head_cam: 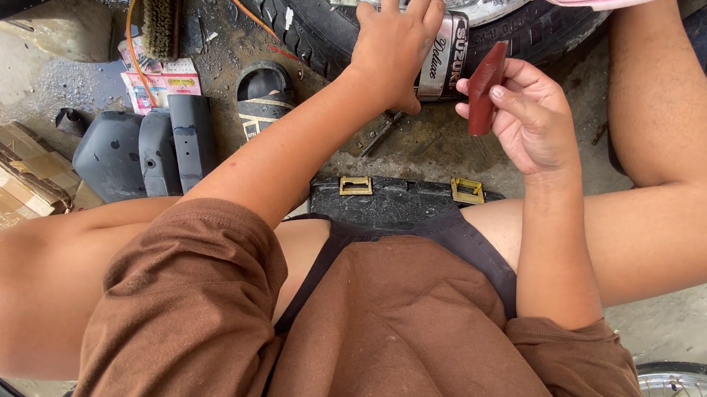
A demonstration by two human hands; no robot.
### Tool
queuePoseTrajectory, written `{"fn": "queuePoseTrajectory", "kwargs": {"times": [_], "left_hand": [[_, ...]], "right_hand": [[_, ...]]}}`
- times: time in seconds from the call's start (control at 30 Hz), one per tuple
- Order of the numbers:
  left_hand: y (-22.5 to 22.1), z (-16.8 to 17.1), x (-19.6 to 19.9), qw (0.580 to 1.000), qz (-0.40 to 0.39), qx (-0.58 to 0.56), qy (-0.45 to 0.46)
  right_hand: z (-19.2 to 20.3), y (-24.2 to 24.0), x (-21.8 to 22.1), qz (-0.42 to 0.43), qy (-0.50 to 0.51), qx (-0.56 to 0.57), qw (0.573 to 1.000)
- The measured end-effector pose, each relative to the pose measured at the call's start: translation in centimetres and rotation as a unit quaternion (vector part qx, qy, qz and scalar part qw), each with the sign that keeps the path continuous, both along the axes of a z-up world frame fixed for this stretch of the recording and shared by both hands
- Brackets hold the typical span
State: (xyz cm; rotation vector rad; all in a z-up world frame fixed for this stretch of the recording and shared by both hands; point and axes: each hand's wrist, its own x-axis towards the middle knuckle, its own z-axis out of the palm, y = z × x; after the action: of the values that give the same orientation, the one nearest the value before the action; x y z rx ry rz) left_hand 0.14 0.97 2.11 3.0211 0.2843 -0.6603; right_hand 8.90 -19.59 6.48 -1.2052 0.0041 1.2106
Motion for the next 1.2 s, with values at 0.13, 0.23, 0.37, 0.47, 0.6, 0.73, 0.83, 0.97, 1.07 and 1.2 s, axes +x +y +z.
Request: {"fn": "queuePoseTrajectory", "kwargs": {"times": [0.13, 0.23, 0.37, 0.47, 0.6, 0.73, 0.83, 0.97, 1.07, 1.2], "left_hand": [[-0.1, -0.4, -0.1, 1.0, 0.004, 0.004, -0.021], [0.0, -0.7, -0.2, 0.999, 0.001, 0.004, -0.032], [0.0, -0.3, 0.0, 1.0, 0.002, -0.001, -0.015], [-0.1, -0.5, 0.0, 1.0, -0.002, 0.023, -0.019], [-0.2, -0.8, 0.0, 0.999, 0.0, 0.029, -0.028], [-0.2, -0.6, 0.1, 0.999, -0.001, 0.034, -0.026], [-0.4, -1.3, 0.1, 0.998, -0.002, 0.045, -0.045], [-0.4, -1.3, 0.0, 0.998, -0.002, 0.047, -0.045], [-0.4, -1.3, 0.1, 0.997, 0.001, 0.048, -0.063], [-0.4, -1.2, 0.1, 0.998, 0.003, 0.037, -0.049]], "right_hand": [[0.0, 0.1, -0.2, 0.012, -0.097, -0.06, 0.993], [-1.7, -0.7, 0.1, 0.024, -0.145, -0.096, 0.984], [-2.9, -0.8, 0.5, 0.035, -0.228, -0.103, 0.968], [-3.3, -0.4, 0.3, 0.064, -0.391, -0.151, 0.906], [-2.4, 1.0, -0.7, 0.06, -0.51, -0.213, 0.831], [-2.0, 1.7, -1.8, 0.063, -0.51, -0.193, 0.836], [-2.0, 1.6, -2.1, 0.085, -0.518, -0.176, 0.833], [-2.0, 1.7, -1.7, 0.1, -0.54, -0.167, 0.819], [-2.1, 1.6, -0.8, 0.123, -0.556, -0.161, 0.806], [-4.9, 0.4, 0.1, 0.093, -0.509, -0.121, 0.847]]}}
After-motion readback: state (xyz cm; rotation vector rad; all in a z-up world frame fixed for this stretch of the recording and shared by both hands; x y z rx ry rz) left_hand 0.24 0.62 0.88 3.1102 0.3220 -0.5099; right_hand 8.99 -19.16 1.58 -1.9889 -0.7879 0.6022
